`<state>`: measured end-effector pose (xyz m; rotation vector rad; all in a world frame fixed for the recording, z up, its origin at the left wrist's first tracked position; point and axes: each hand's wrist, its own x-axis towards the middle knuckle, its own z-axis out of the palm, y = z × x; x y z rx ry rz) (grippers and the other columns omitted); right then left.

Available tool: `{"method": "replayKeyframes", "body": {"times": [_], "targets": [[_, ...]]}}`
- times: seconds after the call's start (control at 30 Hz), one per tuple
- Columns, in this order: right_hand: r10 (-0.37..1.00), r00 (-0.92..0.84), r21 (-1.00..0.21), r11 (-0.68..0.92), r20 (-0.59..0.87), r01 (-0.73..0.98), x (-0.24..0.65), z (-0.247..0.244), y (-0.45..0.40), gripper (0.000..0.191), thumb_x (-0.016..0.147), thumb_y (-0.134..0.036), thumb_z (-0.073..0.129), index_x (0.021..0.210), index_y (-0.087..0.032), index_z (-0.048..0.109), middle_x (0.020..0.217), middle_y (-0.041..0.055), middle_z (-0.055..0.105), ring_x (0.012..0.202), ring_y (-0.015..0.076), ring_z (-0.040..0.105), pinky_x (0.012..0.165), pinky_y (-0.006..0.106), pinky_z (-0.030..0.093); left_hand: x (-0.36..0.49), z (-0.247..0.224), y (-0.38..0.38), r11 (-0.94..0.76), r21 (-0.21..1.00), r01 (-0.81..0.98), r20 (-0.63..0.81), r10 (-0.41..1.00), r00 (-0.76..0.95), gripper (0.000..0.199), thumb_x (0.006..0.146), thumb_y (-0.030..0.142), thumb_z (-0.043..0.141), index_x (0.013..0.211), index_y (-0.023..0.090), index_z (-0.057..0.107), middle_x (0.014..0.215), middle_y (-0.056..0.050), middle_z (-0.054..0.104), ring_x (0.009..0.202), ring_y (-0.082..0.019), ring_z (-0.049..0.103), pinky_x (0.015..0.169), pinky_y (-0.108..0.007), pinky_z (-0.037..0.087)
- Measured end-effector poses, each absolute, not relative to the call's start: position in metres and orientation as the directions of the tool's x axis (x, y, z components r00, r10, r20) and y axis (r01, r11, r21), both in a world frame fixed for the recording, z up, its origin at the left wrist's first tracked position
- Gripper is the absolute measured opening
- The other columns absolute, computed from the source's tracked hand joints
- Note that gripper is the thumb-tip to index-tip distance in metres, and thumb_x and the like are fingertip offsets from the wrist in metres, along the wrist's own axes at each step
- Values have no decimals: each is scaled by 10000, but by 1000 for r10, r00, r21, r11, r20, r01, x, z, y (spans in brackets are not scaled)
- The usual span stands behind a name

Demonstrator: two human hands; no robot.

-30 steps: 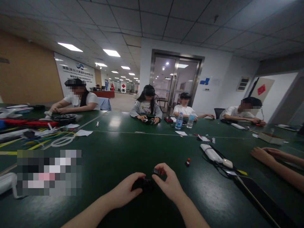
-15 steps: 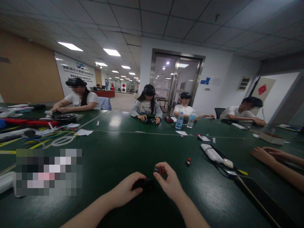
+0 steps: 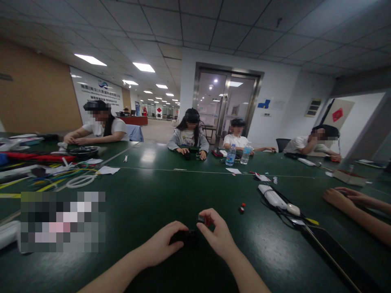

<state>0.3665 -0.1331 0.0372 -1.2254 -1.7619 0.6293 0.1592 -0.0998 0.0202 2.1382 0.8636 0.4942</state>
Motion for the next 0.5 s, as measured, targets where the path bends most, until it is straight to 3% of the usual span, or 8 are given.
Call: {"method": "replayKeyframes", "body": {"times": [0.17, 0.5], "targets": [[899, -103, -798, 427, 426, 425, 370, 31, -128, 147, 781, -271, 532, 908, -198, 535, 821, 13, 525, 736, 143, 501, 692, 289, 418, 159, 23, -102, -498, 759, 419, 76, 707, 703, 296, 768, 200, 513, 1060, 247, 541, 1084, -5, 550, 1003, -159, 502, 899, -299, 379], [921, -121, -844, 388, 371, 371, 368, 35, -131, 155, 785, -280, 536, 918, -201, 549, 844, 20, 545, 775, 157, 519, 722, 300, 423, 158, 23, -102, -488, 763, 424, 65, 711, 700, 301, 769, 210, 513, 1066, 245, 541, 1103, -10, 548, 1010, -163, 498, 905, -300, 374]]}}
